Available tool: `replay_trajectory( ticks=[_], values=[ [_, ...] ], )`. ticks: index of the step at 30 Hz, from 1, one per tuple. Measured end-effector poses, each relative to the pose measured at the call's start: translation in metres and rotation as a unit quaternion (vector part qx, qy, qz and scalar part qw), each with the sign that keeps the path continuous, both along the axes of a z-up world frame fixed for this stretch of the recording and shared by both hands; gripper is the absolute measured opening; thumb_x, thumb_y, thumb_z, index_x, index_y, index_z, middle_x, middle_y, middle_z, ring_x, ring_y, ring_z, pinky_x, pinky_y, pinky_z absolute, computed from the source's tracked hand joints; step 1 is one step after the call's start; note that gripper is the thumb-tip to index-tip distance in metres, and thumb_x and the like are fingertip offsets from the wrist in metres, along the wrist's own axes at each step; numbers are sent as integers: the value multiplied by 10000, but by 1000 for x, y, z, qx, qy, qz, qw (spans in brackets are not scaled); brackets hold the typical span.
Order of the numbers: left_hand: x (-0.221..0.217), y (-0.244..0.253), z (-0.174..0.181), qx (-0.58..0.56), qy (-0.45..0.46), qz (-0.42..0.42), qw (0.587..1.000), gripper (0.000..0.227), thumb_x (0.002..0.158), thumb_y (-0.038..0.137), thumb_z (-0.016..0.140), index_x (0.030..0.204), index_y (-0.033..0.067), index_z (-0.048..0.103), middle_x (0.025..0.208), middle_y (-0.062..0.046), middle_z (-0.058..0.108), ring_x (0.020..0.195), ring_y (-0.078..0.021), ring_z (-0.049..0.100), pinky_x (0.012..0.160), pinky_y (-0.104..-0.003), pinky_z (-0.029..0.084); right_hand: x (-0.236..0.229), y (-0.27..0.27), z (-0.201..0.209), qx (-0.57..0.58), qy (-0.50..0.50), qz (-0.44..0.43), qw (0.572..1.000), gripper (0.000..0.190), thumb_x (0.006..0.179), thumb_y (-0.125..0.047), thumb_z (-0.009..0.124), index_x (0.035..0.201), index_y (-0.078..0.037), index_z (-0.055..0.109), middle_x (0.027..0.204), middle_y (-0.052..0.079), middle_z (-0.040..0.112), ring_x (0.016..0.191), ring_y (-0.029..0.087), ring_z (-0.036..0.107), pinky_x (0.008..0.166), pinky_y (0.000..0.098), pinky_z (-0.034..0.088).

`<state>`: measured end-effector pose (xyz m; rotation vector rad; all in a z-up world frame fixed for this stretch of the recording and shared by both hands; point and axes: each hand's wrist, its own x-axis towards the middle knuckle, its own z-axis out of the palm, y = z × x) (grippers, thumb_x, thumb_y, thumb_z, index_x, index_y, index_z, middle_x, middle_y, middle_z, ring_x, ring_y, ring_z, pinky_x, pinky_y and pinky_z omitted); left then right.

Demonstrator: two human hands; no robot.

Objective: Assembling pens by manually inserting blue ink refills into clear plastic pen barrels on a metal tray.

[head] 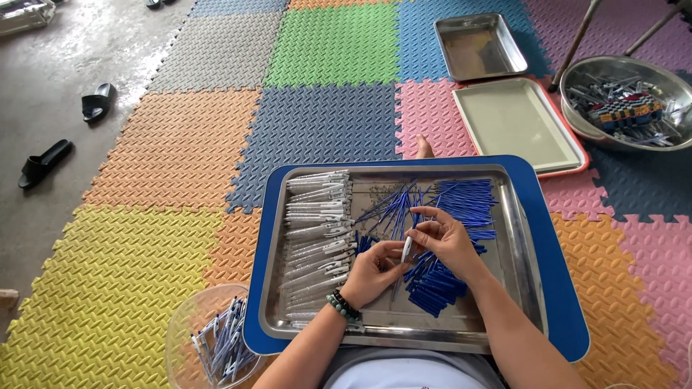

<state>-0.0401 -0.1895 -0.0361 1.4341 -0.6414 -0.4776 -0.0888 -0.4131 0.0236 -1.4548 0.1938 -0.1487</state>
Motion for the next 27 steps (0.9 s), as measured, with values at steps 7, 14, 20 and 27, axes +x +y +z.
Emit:
replay_trajectory(
  ticks=[7,14,20,27],
  values=[
    [-3,0,11,20,4,-4,1000,453,1016,79,853,1455,52,744,1144,-156,880,773,-144,769,670,-280,626,4,-7,-10,-6,3,10,1000,465,994,-35,818,1451,-74,736,920,216,825,723,287,821,737,425,722],
    [-8,-1,15,38,-14,10,999,421,1015,86,861,1423,33,774,1123,-169,883,791,-152,738,703,-294,615,4,-7,-20,-13,0,9,1000,404,992,-44,833,1389,-62,757,877,199,812,693,264,814,711,409,722],
    [-7,-2,8,36,-4,33,999,413,1031,134,868,1426,46,784,1125,-163,888,806,-155,786,694,-306,643,2,0,-15,2,-2,3,1000,360,995,-34,831,1350,-30,779,874,193,824,687,258,828,654,386,721],
    [-7,2,9,57,14,20,998,329,1080,187,815,1394,88,824,1099,-150,892,858,-156,783,737,-316,642,3,-10,-2,28,-5,-69,997,261,1068,-93,760,1315,-12,782,916,156,814,728,242,825,628,389,724]
  ],
)
